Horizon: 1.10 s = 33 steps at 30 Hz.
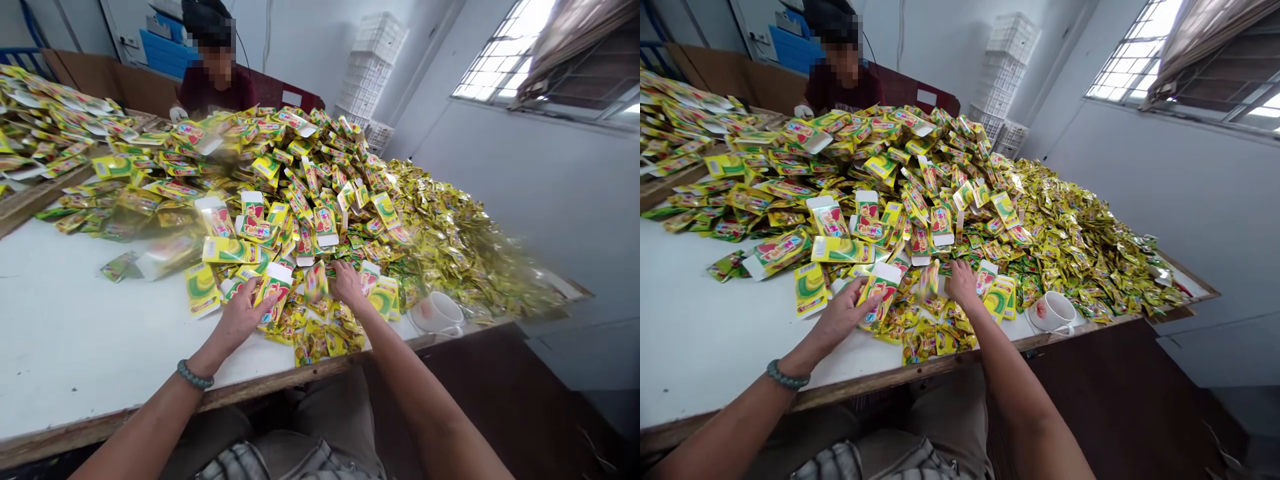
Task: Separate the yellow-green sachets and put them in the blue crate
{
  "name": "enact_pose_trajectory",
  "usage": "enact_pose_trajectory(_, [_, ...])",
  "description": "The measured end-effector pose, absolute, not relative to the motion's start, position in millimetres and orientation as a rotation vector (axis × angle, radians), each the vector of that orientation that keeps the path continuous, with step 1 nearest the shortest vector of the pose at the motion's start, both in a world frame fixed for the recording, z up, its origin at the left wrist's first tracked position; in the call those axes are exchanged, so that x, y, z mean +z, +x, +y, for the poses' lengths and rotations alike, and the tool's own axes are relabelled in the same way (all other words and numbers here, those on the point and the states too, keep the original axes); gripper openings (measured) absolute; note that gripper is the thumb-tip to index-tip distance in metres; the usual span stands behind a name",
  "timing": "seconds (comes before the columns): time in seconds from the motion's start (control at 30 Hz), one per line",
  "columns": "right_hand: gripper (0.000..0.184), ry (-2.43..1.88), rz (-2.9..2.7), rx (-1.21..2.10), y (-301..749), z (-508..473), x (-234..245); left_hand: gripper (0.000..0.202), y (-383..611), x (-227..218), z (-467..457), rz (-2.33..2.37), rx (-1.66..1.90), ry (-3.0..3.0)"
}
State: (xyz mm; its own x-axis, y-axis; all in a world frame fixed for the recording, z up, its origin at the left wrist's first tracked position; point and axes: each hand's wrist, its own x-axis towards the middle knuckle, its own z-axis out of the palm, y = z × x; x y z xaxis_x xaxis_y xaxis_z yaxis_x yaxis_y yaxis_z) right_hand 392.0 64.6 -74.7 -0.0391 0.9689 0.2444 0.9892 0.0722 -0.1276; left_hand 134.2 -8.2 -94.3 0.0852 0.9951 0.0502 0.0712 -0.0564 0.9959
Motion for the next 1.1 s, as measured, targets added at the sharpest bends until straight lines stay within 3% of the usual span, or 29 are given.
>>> enact_pose_trajectory(0.23, [0.035, -1.881, -2.121, -0.082, 395, 64, -82, 0.072, 124, -93, -9, 1.039, 1.125, 1.076])
enact_pose_trajectory(0.33, [0.034, -1.764, -1.850, -0.036, 392, 47, -84, 0.076, 121, -90, -11, 1.065, 1.058, 1.098])
enact_pose_trajectory(0.47, [0.034, -1.373, -1.566, 0.404, 373, 15, -77, 0.068, 121, -93, -12, 1.115, 0.968, 1.275])
enact_pose_trajectory(0.57, [0.030, -1.227, -1.702, 0.770, 353, -4, -69, 0.067, 121, -94, -12, 1.110, 0.933, 1.313])
enact_pose_trajectory(0.67, [0.022, -1.268, -1.912, 0.895, 344, -13, -62, 0.068, 120, -95, -14, 1.015, 0.919, 1.290])
enact_pose_trajectory(0.97, [0.016, -1.363, -2.221, 1.020, 340, 0, -46, 0.065, 118, -95, -16, 0.968, 0.881, 1.319])
enact_pose_trajectory(1.1, [0.026, -1.441, -2.059, 0.796, 334, 8, -52, 0.077, 116, -93, -14, 0.976, 0.902, 1.111])
